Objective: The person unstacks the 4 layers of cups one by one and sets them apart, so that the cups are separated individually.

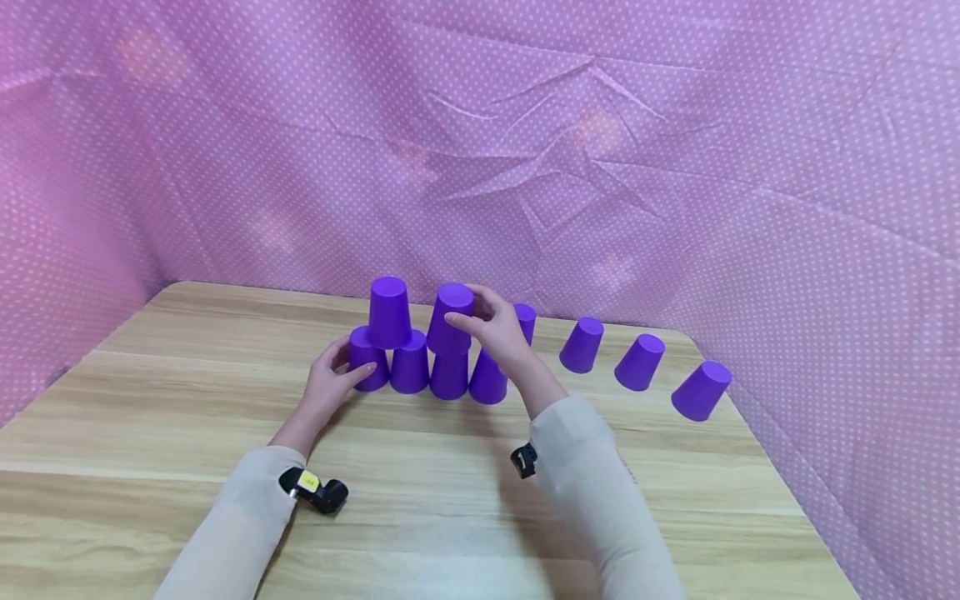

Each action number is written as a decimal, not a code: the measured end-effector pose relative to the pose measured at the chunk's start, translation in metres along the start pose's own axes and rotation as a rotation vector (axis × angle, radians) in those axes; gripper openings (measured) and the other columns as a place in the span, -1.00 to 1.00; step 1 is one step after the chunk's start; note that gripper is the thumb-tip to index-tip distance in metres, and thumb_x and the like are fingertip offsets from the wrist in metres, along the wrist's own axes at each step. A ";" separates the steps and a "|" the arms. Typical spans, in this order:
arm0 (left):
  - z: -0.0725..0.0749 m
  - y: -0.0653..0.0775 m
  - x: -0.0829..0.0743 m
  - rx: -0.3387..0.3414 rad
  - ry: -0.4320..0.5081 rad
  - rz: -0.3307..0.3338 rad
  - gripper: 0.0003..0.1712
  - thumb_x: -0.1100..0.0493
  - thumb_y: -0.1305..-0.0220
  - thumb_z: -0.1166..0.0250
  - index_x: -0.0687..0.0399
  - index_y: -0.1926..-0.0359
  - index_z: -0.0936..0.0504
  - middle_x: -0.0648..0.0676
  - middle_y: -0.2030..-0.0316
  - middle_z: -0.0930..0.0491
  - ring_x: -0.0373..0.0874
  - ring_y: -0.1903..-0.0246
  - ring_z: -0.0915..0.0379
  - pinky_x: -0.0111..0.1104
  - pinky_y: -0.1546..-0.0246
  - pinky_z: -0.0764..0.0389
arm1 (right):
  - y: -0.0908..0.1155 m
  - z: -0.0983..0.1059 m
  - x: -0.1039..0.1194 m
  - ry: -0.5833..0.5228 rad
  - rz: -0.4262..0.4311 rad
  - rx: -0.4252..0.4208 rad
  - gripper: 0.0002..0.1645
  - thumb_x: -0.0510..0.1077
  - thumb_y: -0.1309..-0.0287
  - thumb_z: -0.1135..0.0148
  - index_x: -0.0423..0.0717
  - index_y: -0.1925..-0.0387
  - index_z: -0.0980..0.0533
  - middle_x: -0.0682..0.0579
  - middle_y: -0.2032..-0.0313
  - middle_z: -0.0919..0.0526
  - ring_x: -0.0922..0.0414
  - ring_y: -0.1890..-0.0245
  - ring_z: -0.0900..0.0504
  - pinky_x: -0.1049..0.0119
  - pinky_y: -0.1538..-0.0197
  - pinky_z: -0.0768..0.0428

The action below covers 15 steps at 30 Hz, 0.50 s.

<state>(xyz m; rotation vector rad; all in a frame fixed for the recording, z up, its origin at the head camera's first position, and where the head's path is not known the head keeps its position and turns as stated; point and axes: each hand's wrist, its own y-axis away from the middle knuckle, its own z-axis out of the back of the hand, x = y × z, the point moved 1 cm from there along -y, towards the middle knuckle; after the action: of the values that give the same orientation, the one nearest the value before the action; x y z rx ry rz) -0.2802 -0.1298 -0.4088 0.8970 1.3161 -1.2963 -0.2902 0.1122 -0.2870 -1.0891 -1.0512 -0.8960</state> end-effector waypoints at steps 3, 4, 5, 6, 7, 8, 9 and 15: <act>0.000 0.000 -0.001 -0.002 -0.003 -0.005 -0.29 0.26 0.02 -0.28 0.21 -0.18 -0.21 0.27 -0.07 -0.27 0.04 -0.07 -0.17 -0.25 -0.08 -0.24 | 0.003 0.001 0.002 0.004 0.020 0.012 -0.48 -0.33 0.09 -0.22 -0.24 0.00 -0.35 0.00 0.21 -0.53 0.13 0.20 -0.47 0.28 0.04 -0.41; 0.000 0.000 -0.001 -0.001 -0.001 -0.006 -0.29 0.27 0.02 -0.29 0.21 -0.18 -0.21 0.27 -0.07 -0.27 0.05 -0.07 -0.17 -0.25 -0.08 -0.24 | 0.005 0.001 0.002 -0.004 0.031 0.020 -0.49 -0.34 0.09 -0.22 -0.25 0.01 -0.35 0.01 0.22 -0.53 0.12 0.20 -0.47 0.27 0.04 -0.41; 0.000 0.000 -0.001 -0.003 0.002 -0.007 -0.29 0.27 0.02 -0.29 0.22 -0.18 -0.21 0.28 -0.07 -0.27 0.05 -0.07 -0.17 -0.25 -0.07 -0.24 | 0.007 0.001 0.003 -0.010 0.039 0.028 -0.49 -0.34 0.09 -0.21 -0.26 0.01 -0.35 0.02 0.24 -0.53 0.13 0.21 -0.47 0.26 0.04 -0.41; 0.000 0.000 -0.001 -0.002 0.005 -0.008 -0.29 0.28 0.03 -0.29 0.23 -0.18 -0.21 0.28 -0.07 -0.27 0.06 -0.06 -0.17 -0.25 -0.07 -0.25 | 0.009 0.001 0.004 -0.014 0.046 0.033 -0.49 -0.34 0.09 -0.21 -0.26 0.01 -0.35 0.03 0.24 -0.53 0.13 0.21 -0.48 0.26 0.04 -0.41; 0.000 0.000 -0.002 -0.002 0.008 -0.010 -0.29 0.28 0.03 -0.29 0.24 -0.17 -0.21 0.29 -0.07 -0.27 0.06 -0.06 -0.17 -0.24 -0.07 -0.25 | 0.011 0.000 0.005 -0.020 0.049 0.039 -0.49 -0.35 0.09 -0.20 -0.27 0.01 -0.35 0.04 0.24 -0.53 0.13 0.21 -0.47 0.26 0.04 -0.41; 0.000 0.000 -0.002 0.002 0.011 -0.013 -0.29 0.29 0.03 -0.29 0.25 -0.17 -0.21 0.30 -0.07 -0.26 0.07 -0.06 -0.17 -0.24 -0.07 -0.25 | 0.014 0.000 0.006 -0.027 0.051 0.043 -0.50 -0.36 0.09 -0.20 -0.28 0.01 -0.34 0.04 0.24 -0.53 0.13 0.21 -0.47 0.25 0.04 -0.41; 0.000 0.000 -0.003 0.001 0.012 -0.013 -0.29 0.29 0.03 -0.29 0.25 -0.17 -0.21 0.29 -0.07 -0.26 0.06 -0.06 -0.17 -0.24 -0.07 -0.25 | 0.016 0.000 0.007 -0.033 0.050 0.045 -0.49 -0.37 0.09 -0.19 -0.29 0.01 -0.34 0.04 0.24 -0.53 0.13 0.21 -0.47 0.25 0.04 -0.41; 0.000 0.001 -0.003 0.005 0.015 -0.017 -0.30 0.30 0.02 -0.29 0.27 -0.17 -0.21 0.30 -0.06 -0.27 0.07 -0.06 -0.18 -0.24 -0.07 -0.25 | 0.028 0.002 0.010 -0.029 0.045 0.058 -0.47 -0.42 0.09 -0.16 -0.34 -0.01 -0.31 0.09 0.27 -0.53 0.17 0.25 -0.47 0.31 0.10 -0.44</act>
<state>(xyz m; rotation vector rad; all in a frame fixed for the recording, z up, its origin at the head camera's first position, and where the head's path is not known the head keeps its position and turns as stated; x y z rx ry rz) -0.2789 -0.1292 -0.4057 0.9027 1.3355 -1.3084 -0.2614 0.1207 -0.2844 -1.0761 -1.0659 -0.8113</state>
